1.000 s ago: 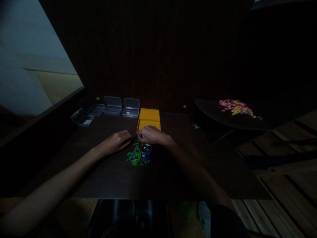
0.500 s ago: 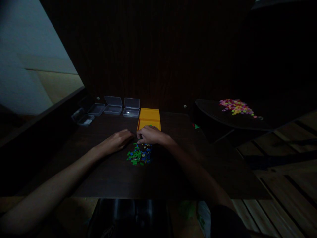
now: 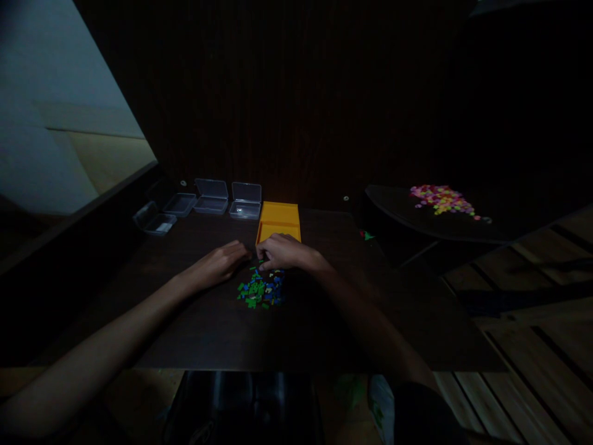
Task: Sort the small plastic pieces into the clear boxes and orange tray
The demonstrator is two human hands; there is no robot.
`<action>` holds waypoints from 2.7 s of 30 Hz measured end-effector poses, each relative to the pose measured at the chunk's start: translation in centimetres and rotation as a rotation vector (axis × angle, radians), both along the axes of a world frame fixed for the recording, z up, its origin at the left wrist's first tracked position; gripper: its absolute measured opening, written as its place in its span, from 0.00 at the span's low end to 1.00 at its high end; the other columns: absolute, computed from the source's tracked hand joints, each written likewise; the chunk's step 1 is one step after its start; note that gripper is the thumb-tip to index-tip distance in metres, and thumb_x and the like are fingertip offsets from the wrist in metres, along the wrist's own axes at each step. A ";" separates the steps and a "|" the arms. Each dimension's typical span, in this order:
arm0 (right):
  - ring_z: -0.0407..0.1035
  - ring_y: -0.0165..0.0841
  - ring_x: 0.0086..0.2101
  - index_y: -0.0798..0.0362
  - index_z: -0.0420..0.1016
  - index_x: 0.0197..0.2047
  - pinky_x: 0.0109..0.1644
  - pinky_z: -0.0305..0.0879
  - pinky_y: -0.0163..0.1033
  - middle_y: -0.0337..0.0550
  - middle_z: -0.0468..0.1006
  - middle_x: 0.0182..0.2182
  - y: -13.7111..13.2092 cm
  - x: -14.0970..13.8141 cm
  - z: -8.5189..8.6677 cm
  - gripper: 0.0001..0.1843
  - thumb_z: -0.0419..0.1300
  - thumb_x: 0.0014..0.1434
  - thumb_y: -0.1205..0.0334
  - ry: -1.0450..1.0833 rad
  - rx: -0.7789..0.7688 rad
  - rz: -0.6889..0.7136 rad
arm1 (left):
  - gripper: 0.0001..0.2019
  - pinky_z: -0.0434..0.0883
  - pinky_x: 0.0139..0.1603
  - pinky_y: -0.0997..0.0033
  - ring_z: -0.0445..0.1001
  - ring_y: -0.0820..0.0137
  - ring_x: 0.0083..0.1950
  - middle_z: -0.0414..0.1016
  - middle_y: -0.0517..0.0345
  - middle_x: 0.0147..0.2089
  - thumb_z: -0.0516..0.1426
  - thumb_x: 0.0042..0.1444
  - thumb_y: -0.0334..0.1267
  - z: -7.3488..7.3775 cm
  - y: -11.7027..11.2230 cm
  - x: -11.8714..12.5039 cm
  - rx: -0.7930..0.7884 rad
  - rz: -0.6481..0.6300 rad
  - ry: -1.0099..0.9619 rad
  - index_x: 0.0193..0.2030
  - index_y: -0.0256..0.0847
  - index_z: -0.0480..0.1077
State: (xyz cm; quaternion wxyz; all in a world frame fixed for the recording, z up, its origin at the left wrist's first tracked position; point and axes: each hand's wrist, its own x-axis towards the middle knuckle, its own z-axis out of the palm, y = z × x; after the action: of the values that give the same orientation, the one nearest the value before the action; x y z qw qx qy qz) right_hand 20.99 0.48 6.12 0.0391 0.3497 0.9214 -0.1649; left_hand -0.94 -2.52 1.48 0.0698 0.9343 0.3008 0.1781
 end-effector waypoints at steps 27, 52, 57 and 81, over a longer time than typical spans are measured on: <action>0.65 0.27 0.27 0.52 0.79 0.40 0.32 0.52 0.32 0.37 0.76 0.28 0.0 0.0 0.3 0.09 0.62 0.54 0.66 -0.023 -0.046 0.046 | 0.10 0.69 0.49 0.65 0.72 0.66 0.44 0.75 0.53 0.40 0.51 0.61 0.32 0.8 -0.7 0.6 -0.155 0.032 -0.146 0.46 0.39 0.70; 0.70 0.35 0.34 0.54 0.75 0.41 0.32 0.53 0.34 0.44 0.78 0.33 -1.2 -0.9 0.2 0.10 0.59 0.57 0.61 -0.153 0.057 0.028 | 0.07 0.68 0.50 0.63 0.68 0.64 0.45 0.70 0.53 0.39 0.54 0.61 0.36 0.1 -0.3 0.3 -0.091 0.026 -0.086 0.41 0.38 0.72; 0.69 0.33 0.32 0.55 0.75 0.42 0.32 0.54 0.33 0.44 0.78 0.34 -0.7 0.5 1.7 0.10 0.58 0.57 0.63 -0.126 0.034 -0.023 | 0.08 0.69 0.48 0.64 0.68 0.65 0.46 0.70 0.53 0.40 0.54 0.62 0.38 0.0 -0.2 0.2 -0.097 0.022 -0.089 0.42 0.38 0.72; 0.73 0.38 0.41 0.55 0.78 0.44 0.38 0.60 0.34 0.49 0.81 0.40 3.8 5.0 -0.5 0.13 0.56 0.58 0.64 -0.160 0.185 -0.348 | 0.09 0.68 0.50 0.64 0.68 0.65 0.46 0.70 0.53 0.40 0.51 0.64 0.37 0.0 -0.3 0.2 -0.097 0.025 -0.070 0.41 0.39 0.71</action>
State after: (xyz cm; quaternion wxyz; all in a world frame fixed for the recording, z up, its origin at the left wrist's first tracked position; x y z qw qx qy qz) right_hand 26.04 4.24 5.66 0.0509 0.5178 0.8522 -0.0556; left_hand -0.73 -2.78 1.50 0.1232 0.9192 0.3181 0.1968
